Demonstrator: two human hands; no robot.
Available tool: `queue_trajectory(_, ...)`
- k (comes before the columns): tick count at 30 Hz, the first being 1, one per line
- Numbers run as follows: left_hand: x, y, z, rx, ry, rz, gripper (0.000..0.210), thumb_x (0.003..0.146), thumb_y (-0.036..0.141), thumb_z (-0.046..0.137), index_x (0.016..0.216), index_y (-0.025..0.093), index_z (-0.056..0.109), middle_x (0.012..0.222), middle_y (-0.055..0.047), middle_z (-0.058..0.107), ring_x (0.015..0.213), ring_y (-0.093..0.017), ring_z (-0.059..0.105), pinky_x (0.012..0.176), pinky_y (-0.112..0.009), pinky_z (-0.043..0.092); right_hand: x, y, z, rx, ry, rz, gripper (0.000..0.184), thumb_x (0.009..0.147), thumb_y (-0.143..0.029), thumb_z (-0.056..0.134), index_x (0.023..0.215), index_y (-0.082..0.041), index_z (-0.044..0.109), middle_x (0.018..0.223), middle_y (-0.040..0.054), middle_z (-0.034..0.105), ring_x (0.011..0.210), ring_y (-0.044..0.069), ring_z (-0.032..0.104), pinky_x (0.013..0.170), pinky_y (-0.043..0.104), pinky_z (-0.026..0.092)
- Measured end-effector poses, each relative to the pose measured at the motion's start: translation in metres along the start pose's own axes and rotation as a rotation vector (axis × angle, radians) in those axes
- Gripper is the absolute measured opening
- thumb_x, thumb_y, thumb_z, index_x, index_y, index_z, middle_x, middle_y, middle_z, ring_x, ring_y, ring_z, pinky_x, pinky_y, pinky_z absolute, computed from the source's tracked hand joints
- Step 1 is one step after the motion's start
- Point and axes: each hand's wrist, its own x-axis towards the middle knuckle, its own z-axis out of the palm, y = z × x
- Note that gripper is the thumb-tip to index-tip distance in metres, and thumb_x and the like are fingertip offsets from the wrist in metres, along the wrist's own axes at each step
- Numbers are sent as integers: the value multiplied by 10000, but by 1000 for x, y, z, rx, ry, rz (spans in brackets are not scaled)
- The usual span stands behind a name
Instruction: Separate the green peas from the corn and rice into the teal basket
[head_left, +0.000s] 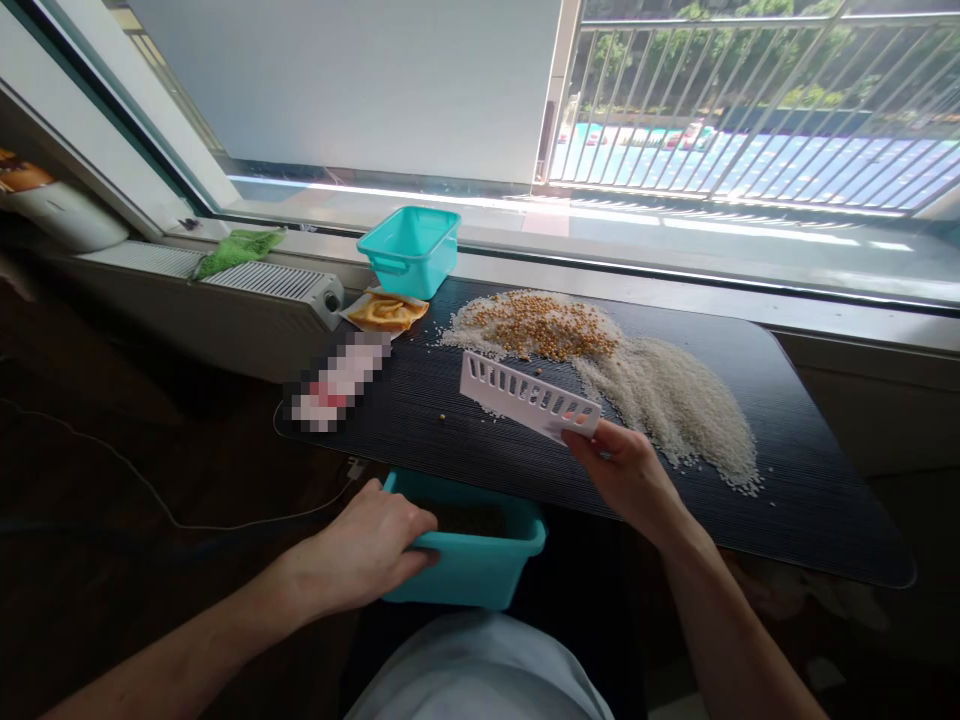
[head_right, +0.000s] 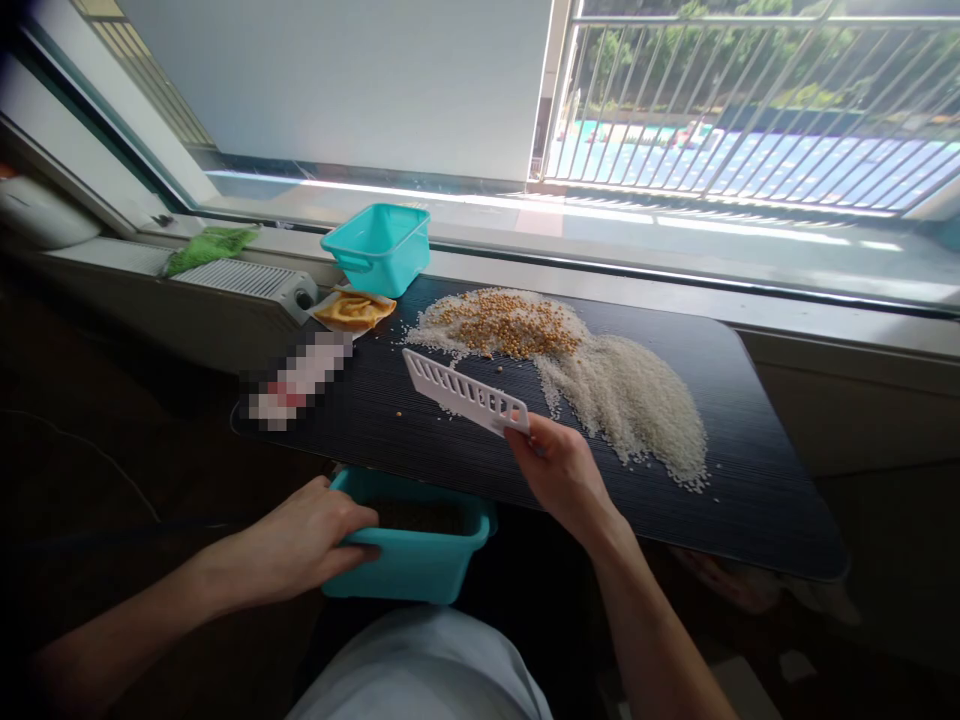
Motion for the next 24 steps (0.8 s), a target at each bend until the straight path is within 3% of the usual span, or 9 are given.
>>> queue_trajectory(6,-6,-12,1,26,-4,-23,219,927,311,518,794,203,655,841,-54,740,851,-284,695,821,-403,429,2,-16,22,12,-152,-55,276,919,-335,536,940,-201,777,850,10,779,759,205,708,654,262,545)
queue_trajectory(11,-8,-13,-1,-12,10,-21,210,921,295,527,768,204,639,843,-41,737,844,-258,689,825,-383,421,-8,-23,10,23,-306,-89,284,926,-365,538,916,-206,774,784,7,764,728,190,693,640,242,542)
queue_trajectory(13,-8,-14,-1,-26,10,-26,210,916,298,534,755,206,632,841,-37,734,835,-252,685,820,-378,420,-9,-21,3,1,-267,-92,280,919,-371,548,937,-204,771,786,16,763,734,197,689,634,249,540)
queue_trajectory(19,-6,-16,2,-12,40,-24,216,913,309,527,765,208,648,816,-56,725,809,-270,676,797,-393,421,10,-10,-1,-209,28,-50,318,907,-376,515,884,-196,775,682,18,730,597,175,645,545,250,473)
queue_trajectory(24,-7,-17,5,-35,61,-14,222,908,301,526,748,211,651,780,-45,721,776,-258,674,796,-380,422,19,-11,0,-259,56,-46,318,898,-361,507,891,-201,781,669,25,740,578,175,652,509,244,447)
